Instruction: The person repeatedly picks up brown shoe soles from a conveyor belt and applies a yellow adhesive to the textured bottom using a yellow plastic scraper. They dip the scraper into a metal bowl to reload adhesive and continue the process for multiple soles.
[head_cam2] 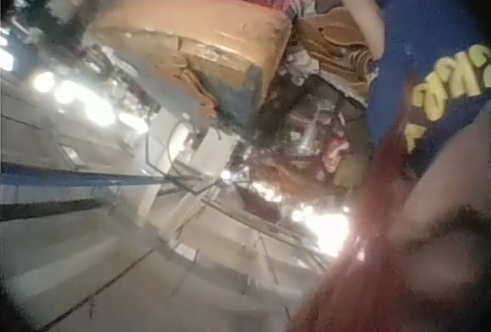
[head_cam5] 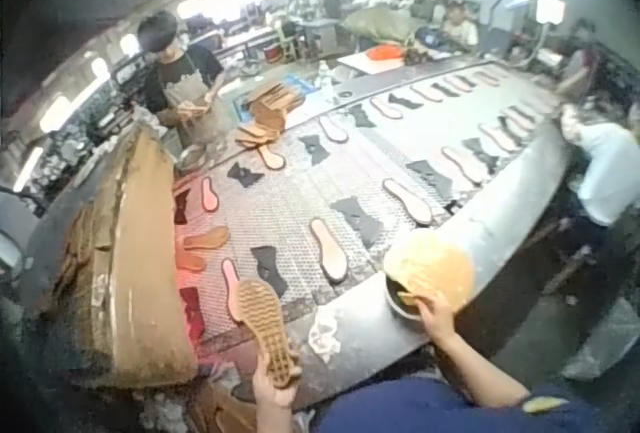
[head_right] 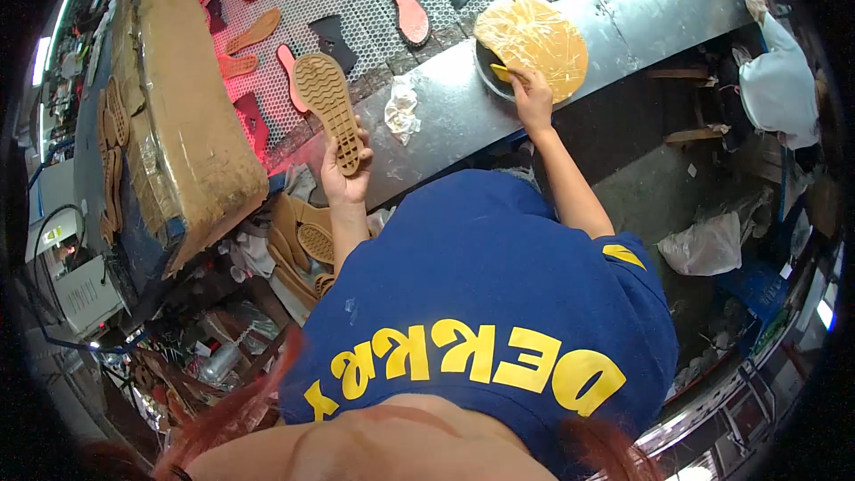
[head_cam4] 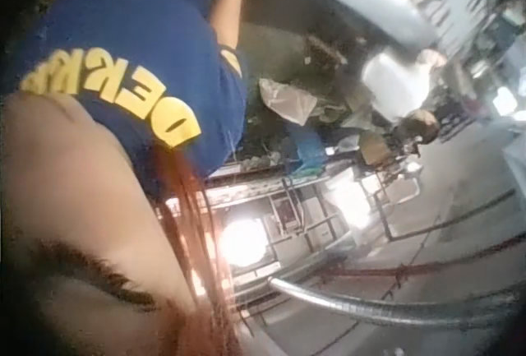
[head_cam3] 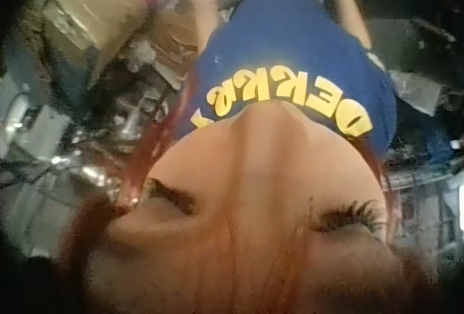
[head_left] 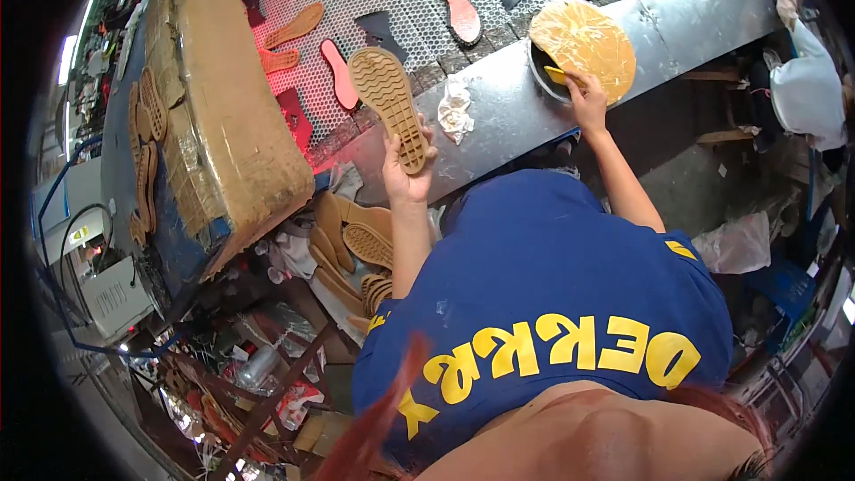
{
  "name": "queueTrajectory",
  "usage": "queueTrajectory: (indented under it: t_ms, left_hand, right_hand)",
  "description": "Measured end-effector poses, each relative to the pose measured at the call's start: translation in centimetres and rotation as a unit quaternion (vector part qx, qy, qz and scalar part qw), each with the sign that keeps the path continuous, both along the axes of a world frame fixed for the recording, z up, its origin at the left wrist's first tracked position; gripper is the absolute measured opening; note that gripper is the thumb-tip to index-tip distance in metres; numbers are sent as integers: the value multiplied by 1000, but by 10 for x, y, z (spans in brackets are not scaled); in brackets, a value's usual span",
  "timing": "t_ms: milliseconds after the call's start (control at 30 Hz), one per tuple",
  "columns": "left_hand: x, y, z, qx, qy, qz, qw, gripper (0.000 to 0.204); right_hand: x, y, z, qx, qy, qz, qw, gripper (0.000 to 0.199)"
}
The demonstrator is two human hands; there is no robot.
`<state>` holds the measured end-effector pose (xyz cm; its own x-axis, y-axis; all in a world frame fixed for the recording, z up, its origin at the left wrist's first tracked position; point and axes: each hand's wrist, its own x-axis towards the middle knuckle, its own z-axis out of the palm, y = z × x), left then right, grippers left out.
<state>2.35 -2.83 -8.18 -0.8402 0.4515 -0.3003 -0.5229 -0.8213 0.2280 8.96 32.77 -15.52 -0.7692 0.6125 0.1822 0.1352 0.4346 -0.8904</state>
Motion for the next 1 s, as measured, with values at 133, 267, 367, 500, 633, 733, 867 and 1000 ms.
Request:
queueTrajectory:
  t_ms: [133,267,367,500,633,733,867,1000]
  left_hand:
    - [-2,23,31,-78,107,-68,989,56]
    - [2,40,45,-50,98,-123,986,58]
    - [6,50,61,13,31,-181,983,57]
    - [12,61,77,43,26,-210,976,55]
    - [13,66,89,62,28,-239,969,57]
    - [13,66,96,85,21,-253,964,57]
    - [15,66,99,97,17,-264,959,59]
    - [16,66,106,106,24,-271,956,55]
  right_hand:
    - [-3,10,-11,-61,-41,-3,997,14]
    - [-7,27,-9,-483,41,-22,874,18]
    - [-20,23,18,-626,152,-24,764,22]
    - [-32,-5,96,-613,244,2,752,19]
    - [-41,-43,163,-356,313,98,875,17]
    - [-39,-49,194,71,279,111,951,16]
    - [-43,-66,202,156,269,128,942,19]
    - [-47,-70,201,161,271,118,942,21]
